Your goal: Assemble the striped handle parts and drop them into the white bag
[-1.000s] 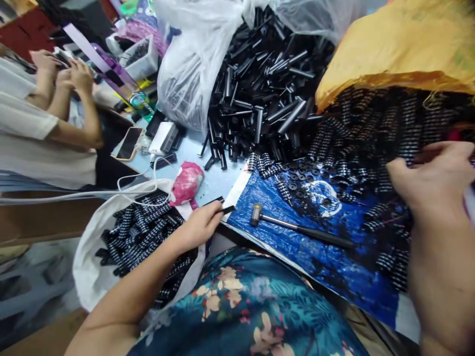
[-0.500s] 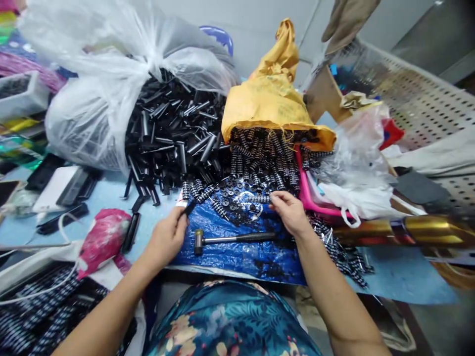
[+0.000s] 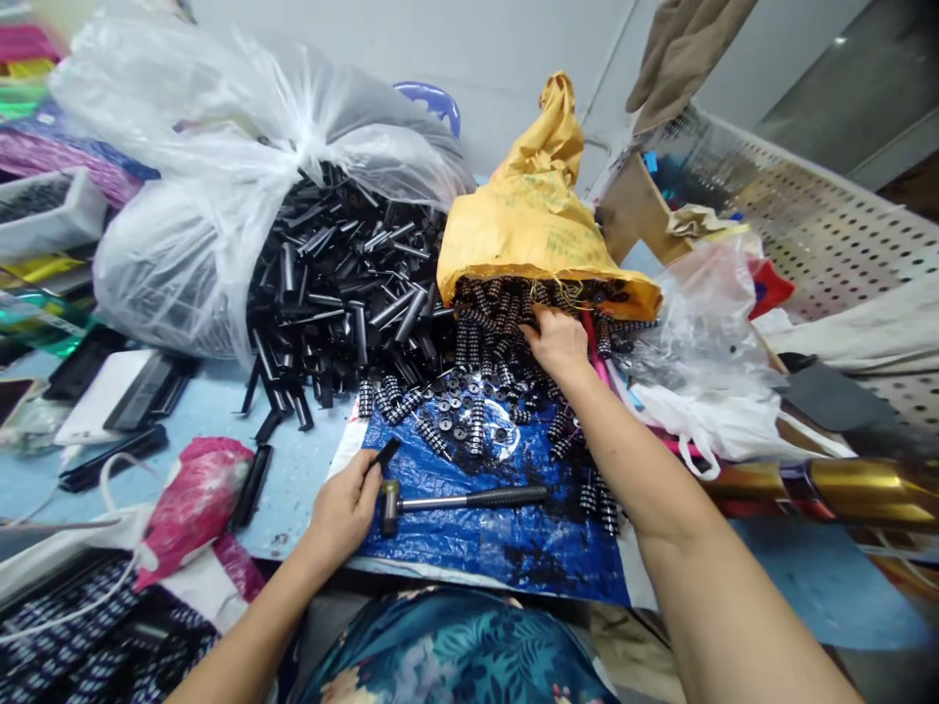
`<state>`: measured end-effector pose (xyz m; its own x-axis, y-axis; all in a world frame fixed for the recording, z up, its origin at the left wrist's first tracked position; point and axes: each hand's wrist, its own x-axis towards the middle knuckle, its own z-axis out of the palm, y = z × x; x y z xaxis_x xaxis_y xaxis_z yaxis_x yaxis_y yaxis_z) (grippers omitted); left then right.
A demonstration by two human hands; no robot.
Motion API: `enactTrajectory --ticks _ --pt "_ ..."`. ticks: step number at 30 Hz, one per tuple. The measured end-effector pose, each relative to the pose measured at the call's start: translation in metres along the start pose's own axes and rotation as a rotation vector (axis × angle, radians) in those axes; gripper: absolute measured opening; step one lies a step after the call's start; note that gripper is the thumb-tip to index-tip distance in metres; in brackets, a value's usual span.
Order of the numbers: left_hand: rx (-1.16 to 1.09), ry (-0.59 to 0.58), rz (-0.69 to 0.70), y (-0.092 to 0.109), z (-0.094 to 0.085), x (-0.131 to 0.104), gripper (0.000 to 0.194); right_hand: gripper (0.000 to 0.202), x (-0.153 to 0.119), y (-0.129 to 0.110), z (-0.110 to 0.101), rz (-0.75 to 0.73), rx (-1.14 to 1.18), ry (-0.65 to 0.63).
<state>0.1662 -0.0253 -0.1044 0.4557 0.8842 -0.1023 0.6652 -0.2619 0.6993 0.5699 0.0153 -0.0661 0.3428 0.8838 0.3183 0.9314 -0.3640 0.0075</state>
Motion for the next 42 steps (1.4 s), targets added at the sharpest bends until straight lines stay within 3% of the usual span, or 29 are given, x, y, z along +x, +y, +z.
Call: enactTrajectory --ticks 9,17,23,25,28,32,36,40,42 --pt "-0.043 0.012 0.020 -0.005 0.002 -0.004 0.030 0.039 0.017 0.000 0.015 0.160 -0.075 -0.005" --pt "-0.030 0.044 0.035 -0.006 0.004 -0.005 0.031 0.039 0.022 -0.002 0.015 0.124 -0.066 -0.020" --pt "-0.029 0.075 0.070 -0.006 0.006 -0.008 0.028 0.035 0.024 0.010 0.018 0.243 0.147 0.047" --pt "0.008 0.137 0.123 -0.011 0.008 -0.006 0.028 0.034 0.019 0.016 0.019 0.259 0.207 0.084" --pt "0.227 0.311 0.221 -0.019 0.006 0.000 0.029 0.035 0.002 0.023 0.018 0.239 0.306 0.137" --pt "0.456 0.441 0.277 -0.017 -0.004 0.005 0.029 0.037 -0.039 0.022 0.015 0.151 0.672 0.200" --pt "0.108 0.384 0.357 0.019 -0.018 0.009 0.026 0.042 -0.088 -0.001 0.001 -0.010 0.943 0.027" --pt "-0.324 0.271 0.297 0.059 -0.021 0.036 0.036 0.030 -0.127 -0.041 -0.032 -0.321 0.996 -0.200" --pt "-0.442 0.133 0.321 0.070 -0.016 0.047 0.043 0.027 -0.141 -0.060 -0.052 -0.474 1.036 -0.295"
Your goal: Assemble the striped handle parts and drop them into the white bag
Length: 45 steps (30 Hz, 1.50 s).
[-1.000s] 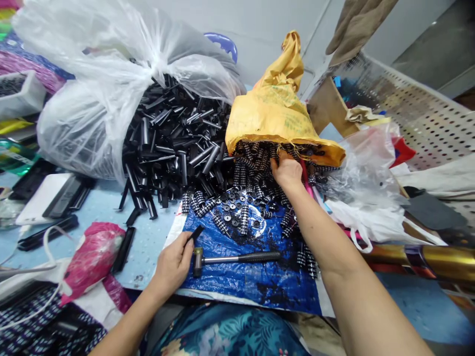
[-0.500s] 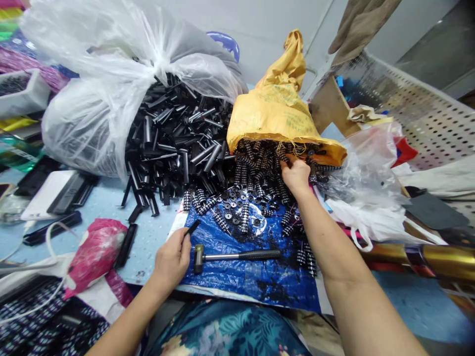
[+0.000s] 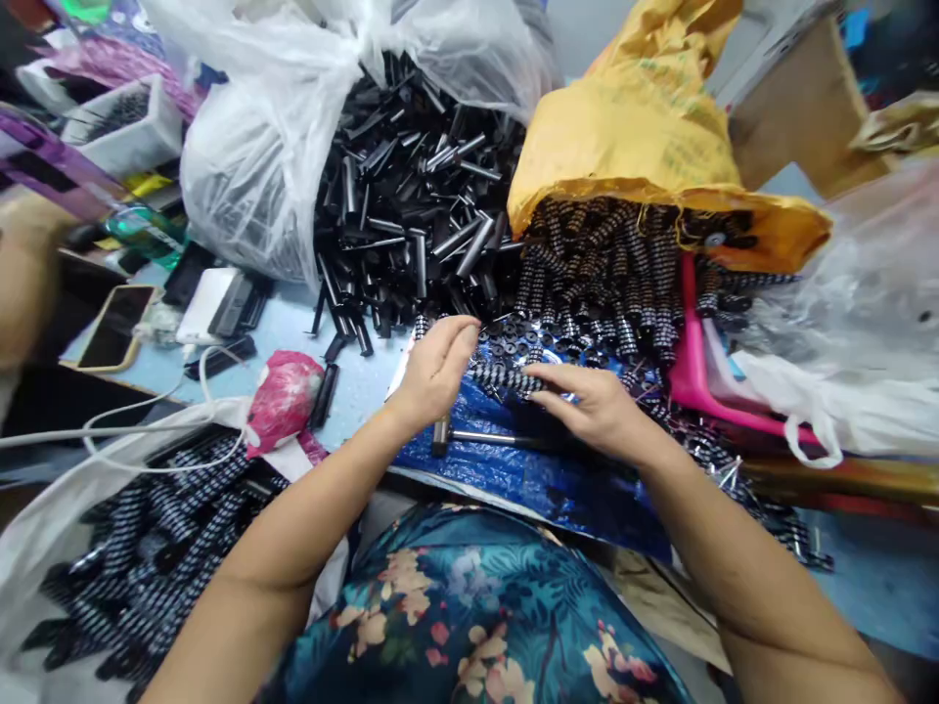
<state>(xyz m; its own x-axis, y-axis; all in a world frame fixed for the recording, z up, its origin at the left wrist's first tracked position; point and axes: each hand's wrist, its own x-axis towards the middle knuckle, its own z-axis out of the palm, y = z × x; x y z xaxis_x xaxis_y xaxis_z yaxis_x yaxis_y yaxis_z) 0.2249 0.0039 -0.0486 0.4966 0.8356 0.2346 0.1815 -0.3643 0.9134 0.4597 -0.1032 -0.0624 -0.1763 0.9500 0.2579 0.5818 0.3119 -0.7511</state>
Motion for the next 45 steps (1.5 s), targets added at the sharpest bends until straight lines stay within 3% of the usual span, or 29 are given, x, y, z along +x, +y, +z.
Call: enactTrajectory --ticks 2,4,6,9,11,14,16,18,19,21,24,27,29,32,35,38,45 --pt "-0.181 -0.214 -0.095 0.001 0.011 0.000 0.053 0.027 -0.004 -0.021 0.008 -0.020 0.103 -0.080" --pt "-0.403 -0.365 -0.301 0.001 0.021 -0.012 0.065 0.025 -0.009 -0.030 0.014 0.041 0.279 -0.114" --pt "-0.580 -0.409 -0.500 -0.002 0.030 -0.029 0.068 0.023 -0.014 -0.030 0.021 0.126 0.485 -0.114" --pt "-0.744 -0.473 -0.604 -0.006 0.037 -0.051 0.060 0.022 -0.019 -0.024 0.032 0.162 0.562 -0.004" --pt "-0.834 -0.505 -0.611 -0.008 0.039 -0.058 0.061 0.021 -0.020 -0.022 0.036 0.101 0.440 0.079" --pt "-0.926 -0.428 -0.643 -0.011 0.037 -0.061 0.060 0.025 -0.022 -0.014 0.029 0.057 0.270 0.135" --pt "-0.947 -0.366 -0.663 -0.013 0.035 -0.061 0.056 0.025 -0.021 0.000 0.018 0.118 0.062 0.298" --pt "-0.961 -0.342 -0.682 -0.014 0.034 -0.060 0.055 0.020 -0.015 0.021 0.006 0.205 -0.295 0.463" --pt "-0.970 -0.331 -0.688 -0.014 0.034 -0.059 0.054 0.017 -0.011 0.032 0.001 0.254 -0.481 0.445" --pt "-0.991 -0.295 -0.701 -0.012 0.035 -0.058 0.053 0.011 -0.001 0.052 -0.006 0.362 -0.755 0.282" --pt "-0.991 -0.213 -0.721 -0.010 0.034 -0.057 0.049 0.011 0.010 0.069 -0.009 0.436 -0.881 0.110" --pt "-0.958 -0.130 -0.703 -0.008 0.029 -0.057 0.047 0.013 0.010 0.061 -0.006 0.349 -0.667 0.223" --pt "-0.918 -0.133 -0.680 -0.005 0.028 -0.058 0.047 0.014 0.005 0.044 0.000 0.281 -0.299 0.291" --pt "-0.834 -0.209 -0.665 0.002 0.033 -0.059 0.047 0.026 -0.004 0.013 0.021 0.285 0.373 0.224" --pt "-0.774 -0.218 -0.684 0.009 0.040 -0.060 0.046 0.035 -0.012 -0.009 0.049 0.384 0.745 0.284" --pt "-0.752 -0.244 -0.714 0.013 0.042 -0.064 0.044 0.038 -0.021 -0.018 0.070 0.447 0.817 0.451" --pt "-0.728 -0.236 -0.699 0.013 0.041 -0.075 0.044 0.036 -0.032 -0.030 0.084 0.374 0.708 0.484"
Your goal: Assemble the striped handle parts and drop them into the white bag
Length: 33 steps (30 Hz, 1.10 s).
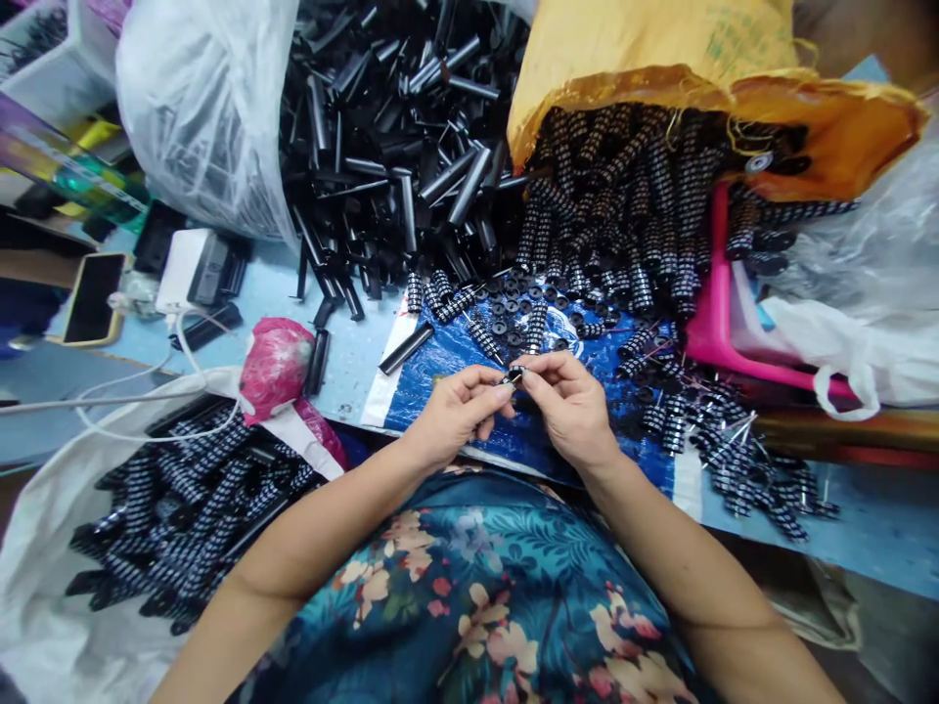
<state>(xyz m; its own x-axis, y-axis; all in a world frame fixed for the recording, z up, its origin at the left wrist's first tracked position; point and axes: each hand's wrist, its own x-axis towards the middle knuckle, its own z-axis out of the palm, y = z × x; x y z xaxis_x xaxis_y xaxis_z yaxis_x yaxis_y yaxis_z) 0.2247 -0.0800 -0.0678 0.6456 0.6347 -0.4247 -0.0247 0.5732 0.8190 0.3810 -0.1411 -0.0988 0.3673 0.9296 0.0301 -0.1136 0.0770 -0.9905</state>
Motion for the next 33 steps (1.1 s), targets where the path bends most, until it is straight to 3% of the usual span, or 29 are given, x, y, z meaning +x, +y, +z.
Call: enactTrajectory --ticks 6,13,15,25,33 --pt "0.004 0.001 0.006 -0.004 0.000 -0.003 0.045 0.034 -0.007 0.000 0.003 0.002 0.045 0.011" --pt "-0.035 -0.001 -0.011 -0.009 0.003 -0.005 0.045 0.013 -0.015 -0.005 0.002 -0.251 -0.187 -0.023" --pt "-0.061 -0.009 -0.021 -0.009 0.004 -0.005 0.044 0.010 -0.016 -0.003 0.001 -0.266 -0.214 -0.026" --pt "0.020 -0.034 -0.023 -0.014 0.001 -0.004 0.045 0.020 -0.010 -0.003 -0.002 -0.171 -0.128 -0.082" --pt "0.016 -0.009 0.015 -0.013 0.004 -0.005 0.045 0.039 -0.008 0.010 0.002 0.216 0.251 0.038"
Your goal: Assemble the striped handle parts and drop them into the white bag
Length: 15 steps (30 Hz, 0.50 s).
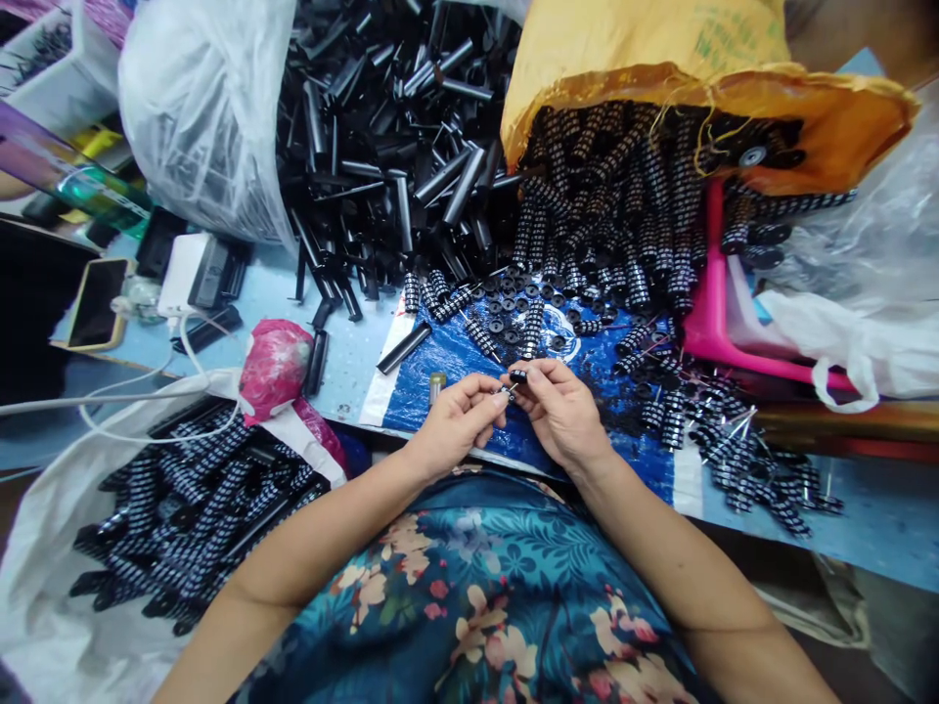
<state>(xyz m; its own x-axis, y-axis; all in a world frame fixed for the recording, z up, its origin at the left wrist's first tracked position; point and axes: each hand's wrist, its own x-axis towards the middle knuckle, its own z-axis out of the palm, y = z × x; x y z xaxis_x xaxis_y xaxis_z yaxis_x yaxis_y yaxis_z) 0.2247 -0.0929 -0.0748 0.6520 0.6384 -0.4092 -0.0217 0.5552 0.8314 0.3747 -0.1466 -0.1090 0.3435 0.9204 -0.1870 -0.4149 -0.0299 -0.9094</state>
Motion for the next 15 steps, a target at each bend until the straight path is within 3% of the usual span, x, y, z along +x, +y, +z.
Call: enactTrajectory --ticks 15 --pt "0.033 0.027 0.007 -0.0008 0.0027 -0.0018 0.047 0.039 -0.0073 0.0050 0.0067 -0.060 0.033 0.029"
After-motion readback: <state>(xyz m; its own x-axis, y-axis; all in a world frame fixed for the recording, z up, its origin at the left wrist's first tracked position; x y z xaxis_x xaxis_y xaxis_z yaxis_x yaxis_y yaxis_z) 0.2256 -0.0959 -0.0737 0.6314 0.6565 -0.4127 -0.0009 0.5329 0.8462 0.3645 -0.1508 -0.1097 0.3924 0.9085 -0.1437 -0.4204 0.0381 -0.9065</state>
